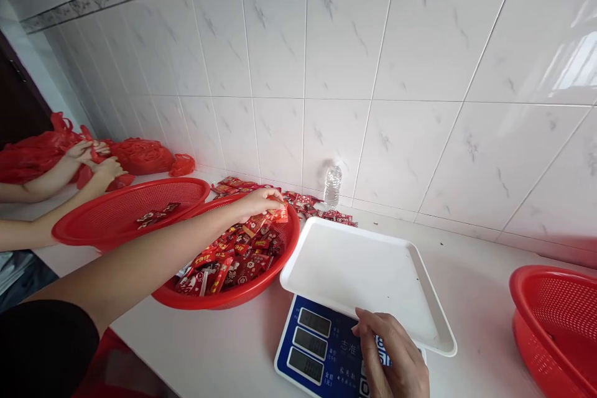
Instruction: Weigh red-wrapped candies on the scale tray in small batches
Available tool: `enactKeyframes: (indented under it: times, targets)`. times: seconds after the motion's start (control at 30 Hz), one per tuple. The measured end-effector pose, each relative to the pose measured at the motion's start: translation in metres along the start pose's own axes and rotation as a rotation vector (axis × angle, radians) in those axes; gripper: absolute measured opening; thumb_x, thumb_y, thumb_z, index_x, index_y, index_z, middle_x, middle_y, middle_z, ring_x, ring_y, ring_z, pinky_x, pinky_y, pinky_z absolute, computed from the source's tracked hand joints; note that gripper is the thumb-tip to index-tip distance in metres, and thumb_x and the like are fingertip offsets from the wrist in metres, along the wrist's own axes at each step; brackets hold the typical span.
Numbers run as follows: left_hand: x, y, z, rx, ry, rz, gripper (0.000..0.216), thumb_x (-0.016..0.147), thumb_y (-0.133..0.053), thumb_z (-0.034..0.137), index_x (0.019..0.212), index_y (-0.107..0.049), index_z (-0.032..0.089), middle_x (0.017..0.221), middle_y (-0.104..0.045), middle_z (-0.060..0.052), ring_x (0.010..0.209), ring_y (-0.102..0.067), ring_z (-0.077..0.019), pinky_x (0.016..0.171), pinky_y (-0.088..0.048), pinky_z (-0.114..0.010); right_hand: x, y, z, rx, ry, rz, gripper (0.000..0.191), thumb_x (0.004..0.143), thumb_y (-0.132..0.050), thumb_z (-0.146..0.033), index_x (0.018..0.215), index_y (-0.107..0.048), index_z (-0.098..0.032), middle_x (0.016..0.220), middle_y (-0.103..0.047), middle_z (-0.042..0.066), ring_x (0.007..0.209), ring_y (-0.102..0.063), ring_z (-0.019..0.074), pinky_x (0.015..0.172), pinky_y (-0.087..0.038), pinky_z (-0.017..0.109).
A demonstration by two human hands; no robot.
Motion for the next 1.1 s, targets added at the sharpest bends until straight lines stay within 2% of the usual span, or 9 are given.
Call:
enactKeyframes:
  times: [0.1,0.3,0.43,0.6,0.73,0.87,0.97,1.03,1.1]
  targets:
    - [0.000,-0.025,0.022,-0.090,-0.015,-0.050,0.020,0.074,-0.069,0.026,0.091,-0.061,0.020,0.070,-0.064,0.002,0.056,-0.059,-0.0119,0.050,-0.046,-0.021,0.003,0.001,-0.002,-0.003,0.074,-0.016,0.012,0.092,-0.055,-0.032,0.097,-0.066,-0.027,0.078,-0.064,0.003,0.069,-0.060,0.0156,0.042,-0.043,0.019]
    - [-0.014,-0.103,0.057,-0.153,-0.079,-0.187,0.020,0.074,-0.072,0.026,0.090,-0.062,0.020,0.074,-0.065,0.000,0.060,-0.061,-0.0112,0.053,-0.047,-0.021,0.009,0.001,-0.011,-0.076,0.352,-0.084,0.020,0.091,-0.055,-0.016,0.107,-0.062,-0.025,0.076,-0.065,0.000,0.067,-0.063,0.0127,0.056,-0.051,0.020]
    - [-0.018,-0.139,0.064,-0.114,-0.137,-0.241,0.029,0.074,-0.074,0.037,0.092,-0.061,0.020,0.082,-0.066,-0.001,0.070,-0.063,-0.0144,0.060,-0.048,-0.023,0.012,0.000,-0.009,-0.095,0.360,-0.095,0.022,0.092,-0.052,-0.012,0.108,-0.060,-0.025,0.078,-0.065,0.000,0.070,-0.064,0.0121,0.062,-0.052,0.021]
    - [-0.015,-0.148,0.065,0.004,-0.235,-0.244,0.036,0.079,-0.065,0.050,0.099,-0.062,0.020,0.095,-0.064,-0.003,0.086,-0.062,-0.0179,0.070,-0.047,-0.025,0.013,-0.002,-0.016,-0.076,0.385,-0.098,0.024,0.091,-0.052,-0.010,0.109,-0.059,-0.024,0.077,-0.064,0.000,0.068,-0.064,0.0119,0.060,-0.052,0.022]
    - [-0.019,-0.147,0.064,0.109,-0.280,-0.298,0.050,0.077,-0.068,0.045,0.120,-0.057,0.022,0.108,-0.064,-0.004,0.096,-0.061,-0.0211,0.080,-0.046,-0.029,0.013,-0.002,-0.020,-0.078,0.392,-0.095,0.022,0.091,-0.052,-0.010,0.107,-0.060,-0.023,0.076,-0.064,0.000,0.066,-0.063,0.0114,0.058,-0.051,0.021]
    - [-0.035,-0.161,0.061,0.296,-0.369,-0.464,0.062,0.067,-0.078,0.038,0.124,-0.057,0.023,0.123,-0.062,-0.006,0.109,-0.059,-0.0263,0.091,-0.044,-0.032,0.013,-0.003,-0.022,-0.077,0.395,-0.097,0.021,0.092,-0.052,-0.011,0.107,-0.060,-0.023,0.075,-0.063,-0.001,0.065,-0.062,0.0113,0.057,-0.051,0.021]
    - [-0.048,-0.175,0.061,0.440,-0.469,-0.584,0.060,0.070,-0.076,0.042,0.124,-0.059,0.023,0.126,-0.063,-0.007,0.114,-0.058,-0.0278,0.094,-0.044,-0.033,0.014,-0.004,-0.020,-0.075,0.381,-0.102,0.021,0.092,-0.052,-0.011,0.106,-0.060,-0.023,0.074,-0.063,-0.001,0.065,-0.062,0.0115,0.057,-0.051,0.021]
    - [-0.047,-0.177,0.062,0.432,-0.483,-0.563,0.056,0.075,-0.073,0.042,0.125,-0.058,0.024,0.127,-0.063,-0.006,0.116,-0.058,-0.0256,0.095,-0.043,-0.030,0.014,-0.005,-0.018,-0.073,0.369,-0.108,0.021,0.092,-0.052,-0.011,0.106,-0.061,-0.023,0.074,-0.063,0.000,0.064,-0.062,0.0118,0.057,-0.051,0.022]
    - [-0.037,-0.175,0.065,0.412,-0.471,-0.479,0.047,0.080,-0.069,0.038,0.124,-0.059,0.024,0.128,-0.063,-0.005,0.116,-0.059,-0.0228,0.096,-0.043,-0.028,0.014,-0.005,-0.016,-0.074,0.359,-0.108,0.020,0.092,-0.052,-0.011,0.105,-0.061,-0.023,0.074,-0.064,0.000,0.064,-0.062,0.0123,0.056,-0.051,0.022]
Point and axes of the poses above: each hand's wrist, its own x-axis towards the middle knuckle, its own y-axis out of the back of the hand, z = x × y, the point moved 9 cm from there along x, towards the middle knuckle
